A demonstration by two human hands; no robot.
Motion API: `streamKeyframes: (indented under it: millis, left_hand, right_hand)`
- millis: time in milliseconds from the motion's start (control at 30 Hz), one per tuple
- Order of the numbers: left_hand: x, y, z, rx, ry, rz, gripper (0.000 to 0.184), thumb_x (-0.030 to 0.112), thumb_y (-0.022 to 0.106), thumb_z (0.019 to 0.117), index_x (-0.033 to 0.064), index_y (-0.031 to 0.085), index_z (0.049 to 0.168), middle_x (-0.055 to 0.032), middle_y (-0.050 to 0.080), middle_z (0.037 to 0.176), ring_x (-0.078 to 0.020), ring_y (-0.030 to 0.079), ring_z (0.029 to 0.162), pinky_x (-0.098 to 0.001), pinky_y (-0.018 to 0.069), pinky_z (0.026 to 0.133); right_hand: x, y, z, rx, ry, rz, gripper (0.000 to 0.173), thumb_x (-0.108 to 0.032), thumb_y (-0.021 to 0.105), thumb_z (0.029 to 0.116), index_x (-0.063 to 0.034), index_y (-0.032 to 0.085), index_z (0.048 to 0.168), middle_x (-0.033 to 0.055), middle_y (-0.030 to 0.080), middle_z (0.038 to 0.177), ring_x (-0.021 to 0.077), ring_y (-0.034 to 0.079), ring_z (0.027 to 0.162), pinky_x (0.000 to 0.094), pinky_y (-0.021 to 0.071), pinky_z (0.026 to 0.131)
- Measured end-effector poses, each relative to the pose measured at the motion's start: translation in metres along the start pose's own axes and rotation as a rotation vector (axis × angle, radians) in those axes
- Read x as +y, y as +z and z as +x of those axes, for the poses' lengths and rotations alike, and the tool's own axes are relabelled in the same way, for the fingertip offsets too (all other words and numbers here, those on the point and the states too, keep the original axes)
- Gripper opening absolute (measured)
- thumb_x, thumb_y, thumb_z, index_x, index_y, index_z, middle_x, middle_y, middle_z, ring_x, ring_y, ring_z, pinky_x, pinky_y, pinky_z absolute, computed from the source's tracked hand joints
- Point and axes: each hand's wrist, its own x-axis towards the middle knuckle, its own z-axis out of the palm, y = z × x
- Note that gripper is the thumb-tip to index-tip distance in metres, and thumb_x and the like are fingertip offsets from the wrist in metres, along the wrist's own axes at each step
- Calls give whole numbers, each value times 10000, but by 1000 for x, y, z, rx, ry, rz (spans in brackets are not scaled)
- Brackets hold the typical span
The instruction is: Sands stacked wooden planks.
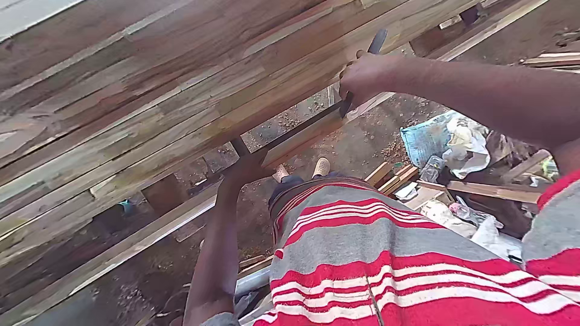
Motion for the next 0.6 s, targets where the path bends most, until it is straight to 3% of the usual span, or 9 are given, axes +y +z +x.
streamKeyframes:
  millis: [67, 133, 267, 333, 400, 500, 600]
  left_hand:
    - [-3, -1, 1, -3, 34, -27, 613, 385, 789, 900, 6, 573, 1332, -255, 682, 1095, -418, 670, 1048, -638, 500, 930]
    - [-6, -3, 2, -18, 53, -59, 632, 383, 787, 901, 4, 567, 1356, -259, 684, 1122, -413, 669, 1072, -634, 498, 954]
    - [-9, -9, 7, -67, 77, -106, 697, 392, 784, 906, -16, 533, 1414, -299, 653, 1195, -444, 632, 1140, -642, 455, 1011]
    - [-11, -15, 10, -125, 70, -155, 723, 384, 773, 918, 13, 493, 1472, -291, 629, 1280, -423, 612, 1206, -624, 433, 1058]
    - [-11, -21, 13, -187, 40, -226, 721, 360, 765, 930, 88, 458, 1523, -245, 624, 1316, -348, 638, 1168, -564, 476, 1034]
    - [-12, -25, 17, -246, -32, -280, 681, 349, 749, 942, 111, 459, 1511, -199, 639, 1186, -247, 645, 882, -459, 544, 816]
    - [-10, -28, 16, -279, -57, -304, 672, 343, 738, 951, 120, 448, 1514, -177, 630, 1182, -211, 631, 847, -417, 544, 785]
  right_hand:
    - [15, -8, -12, -55, 115, 13, 217, -306, 761, 903, -100, 755, 971, 185, 698, 914, 432, 672, 926, 681, 495, 792]
    - [32, -13, -24, -141, 254, 83, 197, -259, 724, 930, -72, 739, 992, 202, 691, 894, 436, 674, 906, 674, 498, 756]
    - [71, 18, -61, -73, 328, 532, 171, -87, 673, 978, -16, 738, 1120, 247, 701, 1020, 435, 655, 991, 671, 458, 893]
    - [71, 57, -78, 48, 353, 806, 279, -27, 613, 996, -23, 693, 1263, 245, 698, 1151, 420, 655, 1075, 639, 457, 977]
    - [52, 103, -84, 242, 404, 978, 361, -30, 629, 970, -55, 656, 1330, 231, 696, 1192, 403, 673, 1067, 617, 496, 956]
    - [-9, 134, -72, 531, 569, 1072, 496, -69, 721, 918, -76, 617, 1403, 276, 637, 1271, 430, 648, 1096, 615, 513, 940]
    - [-59, 141, -45, 701, 725, 1077, 564, -140, 729, 913, -112, 586, 1458, 294, 589, 1335, 441, 607, 1190, 602, 491, 998]
